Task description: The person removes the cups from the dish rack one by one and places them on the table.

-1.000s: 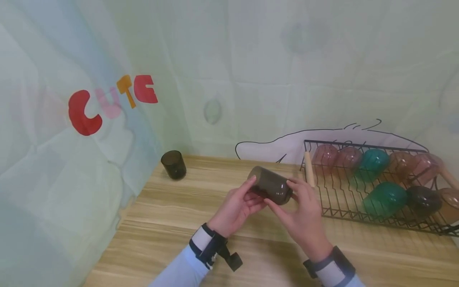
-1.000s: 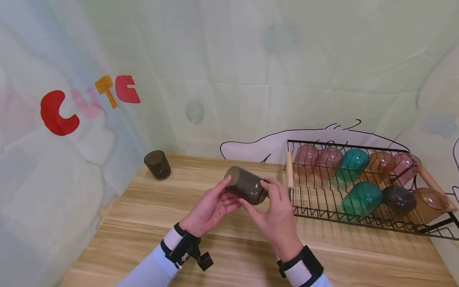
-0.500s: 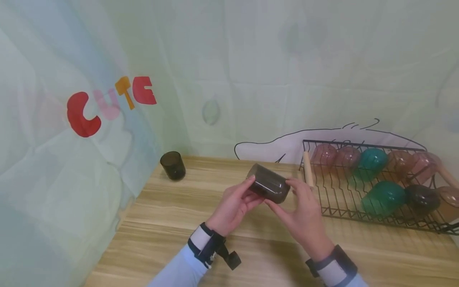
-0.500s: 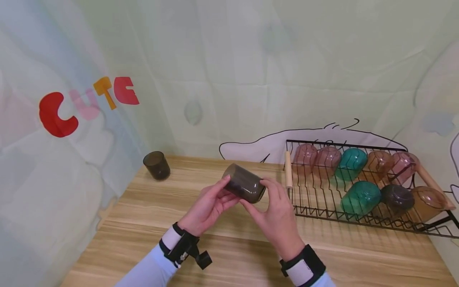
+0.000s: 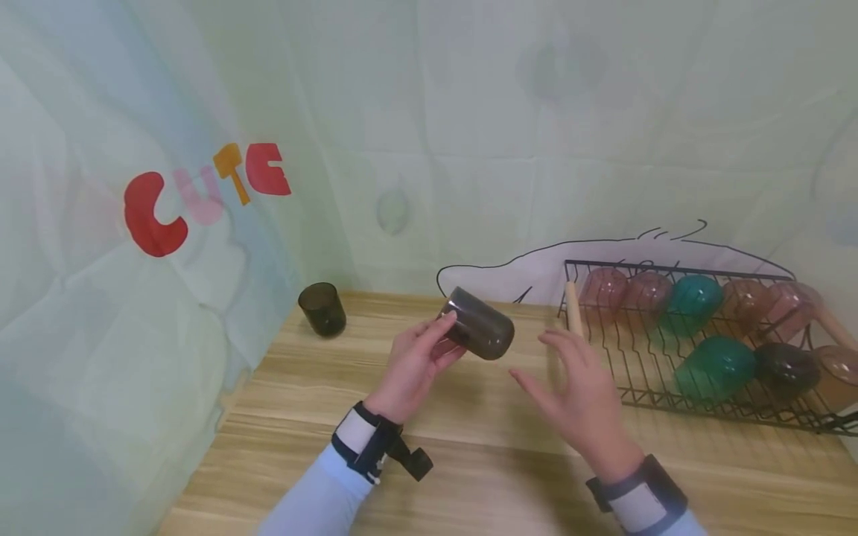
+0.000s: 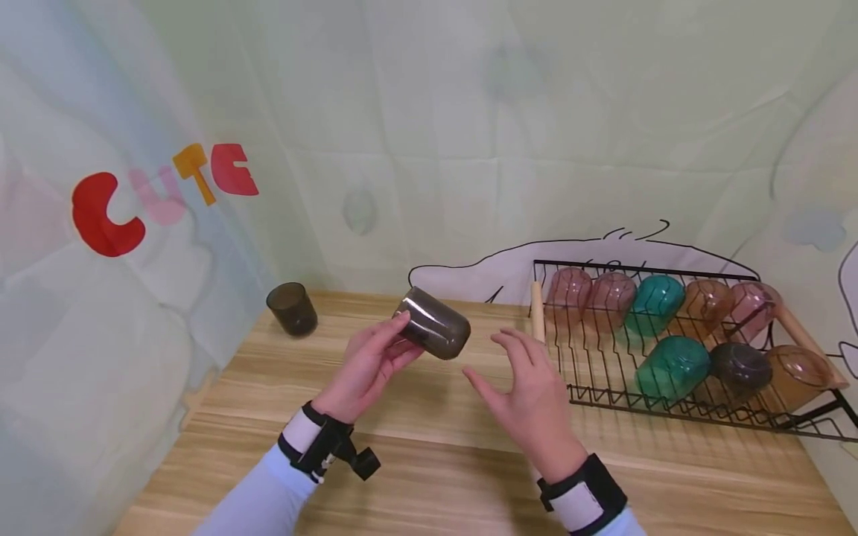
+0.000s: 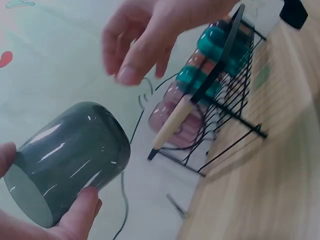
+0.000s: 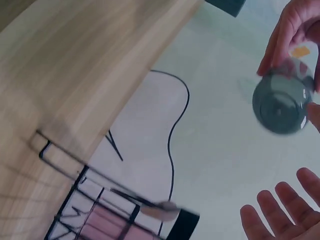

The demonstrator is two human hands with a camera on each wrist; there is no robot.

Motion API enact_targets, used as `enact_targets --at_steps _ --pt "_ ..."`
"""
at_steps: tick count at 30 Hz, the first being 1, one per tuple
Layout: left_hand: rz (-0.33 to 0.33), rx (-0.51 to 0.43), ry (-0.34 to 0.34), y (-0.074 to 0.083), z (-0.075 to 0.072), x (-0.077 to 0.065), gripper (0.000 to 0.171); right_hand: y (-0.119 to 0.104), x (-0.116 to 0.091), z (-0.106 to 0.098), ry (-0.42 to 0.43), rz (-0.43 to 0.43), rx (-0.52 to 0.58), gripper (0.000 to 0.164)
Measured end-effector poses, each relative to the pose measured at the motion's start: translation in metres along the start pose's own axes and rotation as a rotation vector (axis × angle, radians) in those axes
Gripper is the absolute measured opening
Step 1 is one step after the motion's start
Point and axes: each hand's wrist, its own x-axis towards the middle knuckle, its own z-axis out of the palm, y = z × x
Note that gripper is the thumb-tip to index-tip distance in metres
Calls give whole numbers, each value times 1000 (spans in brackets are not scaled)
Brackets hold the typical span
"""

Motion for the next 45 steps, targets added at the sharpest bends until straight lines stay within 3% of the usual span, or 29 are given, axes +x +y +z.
enact_targets --at_steps 6,17,24,32,37,45 --pt "104 1 113 21 -15 7 57 18 6 -23 0 64 -97 56" --pt "262 232 314 36 -47 23 80 50 11 -61 14 181 -251 52" --pt "312 443 442 33 -67 33 80 62 12 -73 -21 265 -281 55" --pt "349 639 505 19 -90 49 81 61 7 -73 -201 381 -178 64" --pt "361 687 540 10 -100 54 74 59 4 -68 -261 439 -103 71" --pt "348 755 571 0 -118 62 73 62 1 -61 -258 422 -98 68"
